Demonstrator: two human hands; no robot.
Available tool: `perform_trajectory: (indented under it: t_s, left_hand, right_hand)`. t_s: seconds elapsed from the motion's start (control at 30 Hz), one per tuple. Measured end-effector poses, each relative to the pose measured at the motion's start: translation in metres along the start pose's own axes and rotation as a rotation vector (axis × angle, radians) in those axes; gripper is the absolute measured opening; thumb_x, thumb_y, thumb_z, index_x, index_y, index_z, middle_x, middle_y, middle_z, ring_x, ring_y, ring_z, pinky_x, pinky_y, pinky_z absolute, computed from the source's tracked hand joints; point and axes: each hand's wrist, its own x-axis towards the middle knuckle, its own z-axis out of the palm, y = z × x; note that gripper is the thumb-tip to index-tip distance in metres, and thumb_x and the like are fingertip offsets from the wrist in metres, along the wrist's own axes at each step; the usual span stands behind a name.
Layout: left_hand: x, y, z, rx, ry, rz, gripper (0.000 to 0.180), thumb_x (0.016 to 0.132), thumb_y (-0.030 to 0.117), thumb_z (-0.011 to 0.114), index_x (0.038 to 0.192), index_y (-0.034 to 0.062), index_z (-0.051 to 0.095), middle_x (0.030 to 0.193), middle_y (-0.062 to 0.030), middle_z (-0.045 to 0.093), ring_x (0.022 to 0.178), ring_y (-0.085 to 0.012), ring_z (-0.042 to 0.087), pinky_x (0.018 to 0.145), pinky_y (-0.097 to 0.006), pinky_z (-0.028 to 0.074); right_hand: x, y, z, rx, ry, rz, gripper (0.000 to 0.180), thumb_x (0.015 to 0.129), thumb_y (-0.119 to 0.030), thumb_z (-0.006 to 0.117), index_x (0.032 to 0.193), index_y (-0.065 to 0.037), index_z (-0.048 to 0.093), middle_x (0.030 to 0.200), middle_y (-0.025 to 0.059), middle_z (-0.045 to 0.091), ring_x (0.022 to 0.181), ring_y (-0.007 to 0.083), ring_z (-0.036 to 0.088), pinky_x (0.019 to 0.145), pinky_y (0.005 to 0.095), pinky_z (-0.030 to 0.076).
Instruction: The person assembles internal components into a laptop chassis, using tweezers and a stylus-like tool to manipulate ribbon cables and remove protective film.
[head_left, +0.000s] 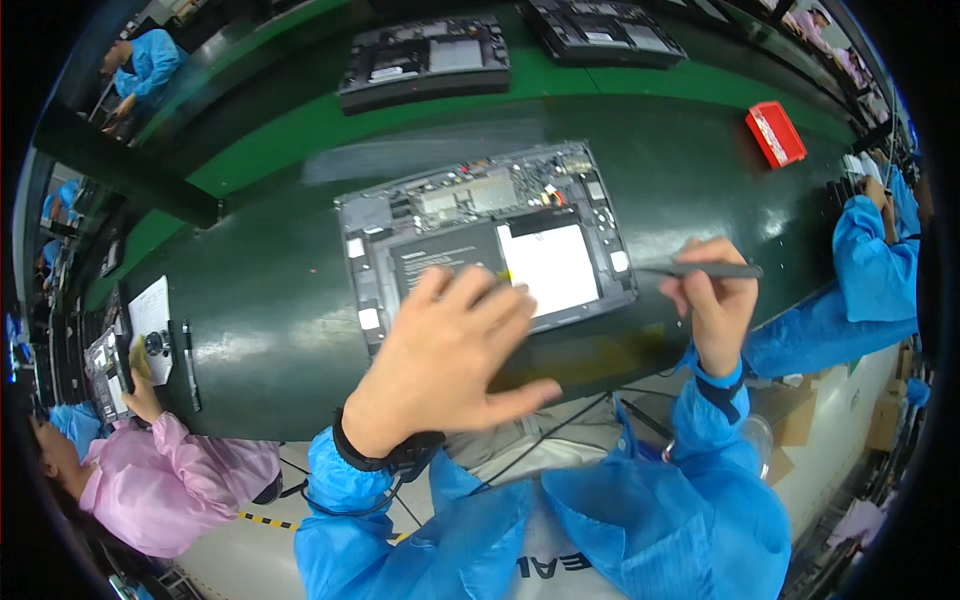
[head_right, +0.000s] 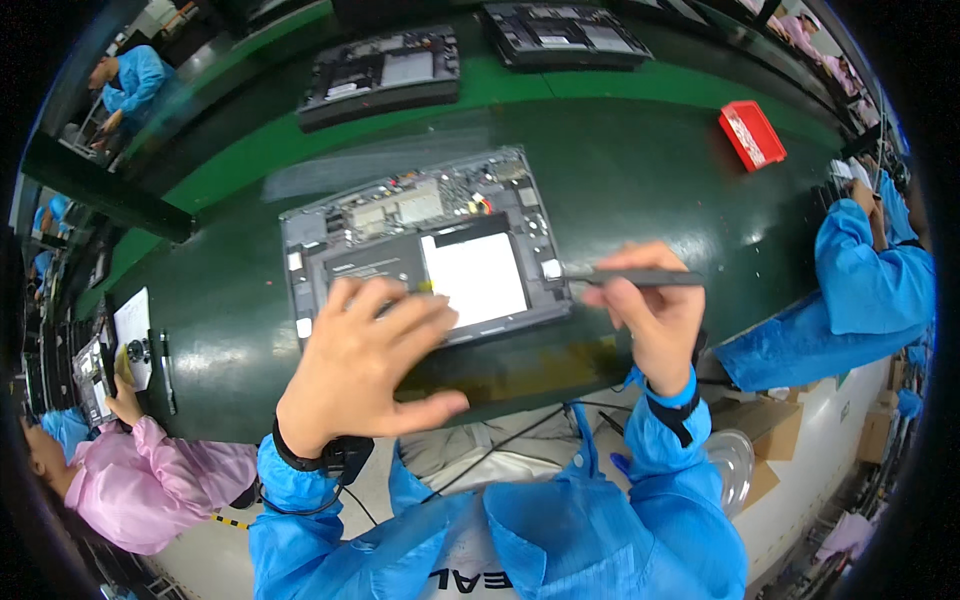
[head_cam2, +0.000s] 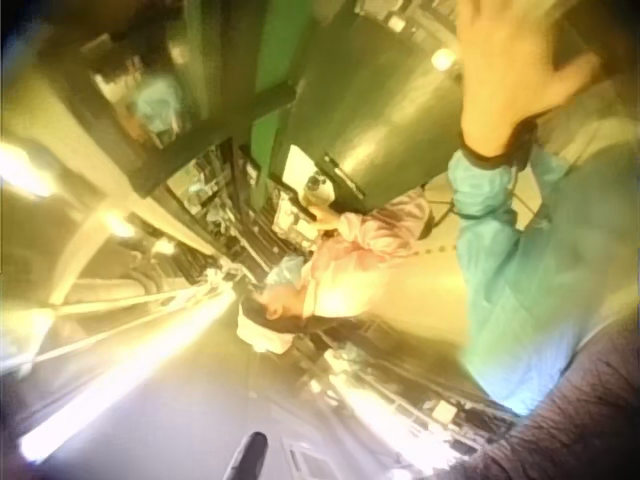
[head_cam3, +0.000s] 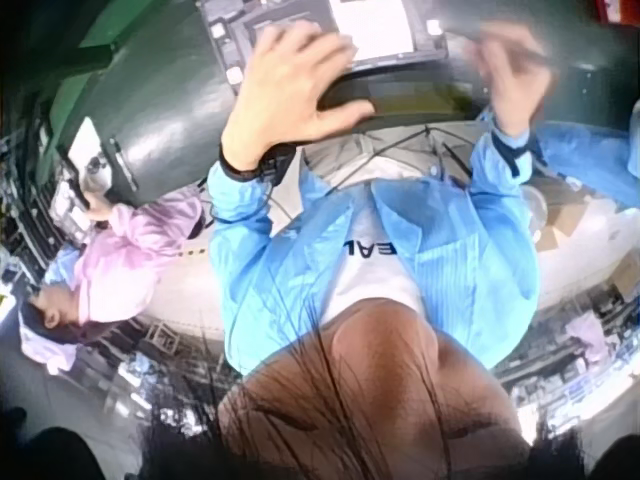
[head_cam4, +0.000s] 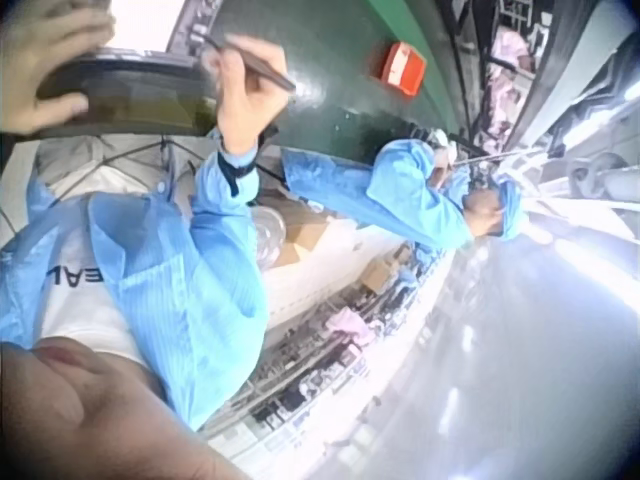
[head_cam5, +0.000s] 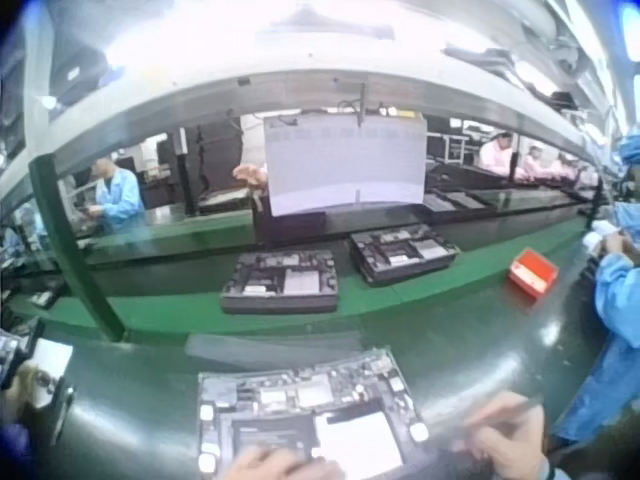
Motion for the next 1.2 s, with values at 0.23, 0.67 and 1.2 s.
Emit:
perform_trajectory:
  t_s: [0.23,0.67,1.2]
  left_hand:
    - [-0.008,0.086,0.099,-0.04,0.045,0.18,0.06,0.085,0.055,0.072,0.124,0.0091,0.069,0.12,-0.0074,0.064,0.108,-0.0231,0.058,0.094,-0.038,0.046]
    - [-0.015,0.09,0.124,0.053,-0.121,0.017,0.077,0.086,0.061,0.067,0.14,0.0059,0.063,0.138,-0.0105,0.056,0.118,-0.0321,0.053,0.101,-0.051,0.044]
    - [-0.017,0.09,0.127,0.034,-0.084,-0.003,0.071,0.087,0.058,0.07,0.132,0.0031,0.066,0.143,-0.0104,0.054,0.121,-0.0325,0.052,0.102,-0.052,0.042]
  right_hand:
    - [-0.082,0.024,-0.029,-0.199,0.035,0.374,0.013,0.096,-0.006,0.074,0.104,0.003,0.069,0.091,0.0082,0.073,0.07,0.0085,0.064,0.06,0.0214,0.046]
    - [-0.08,0.025,0.006,-0.473,-0.135,0.016,0.02,0.087,-0.001,0.078,0.105,0.001,0.071,0.09,0.0131,0.072,0.071,0.0229,0.066,0.062,0.0317,0.05]
    - [-0.089,0.024,0.008,-0.605,-0.069,0.0,0.019,0.085,0.003,0.078,0.102,0.0,0.071,0.088,0.0127,0.071,0.072,0.0232,0.067,0.062,0.0317,0.051]
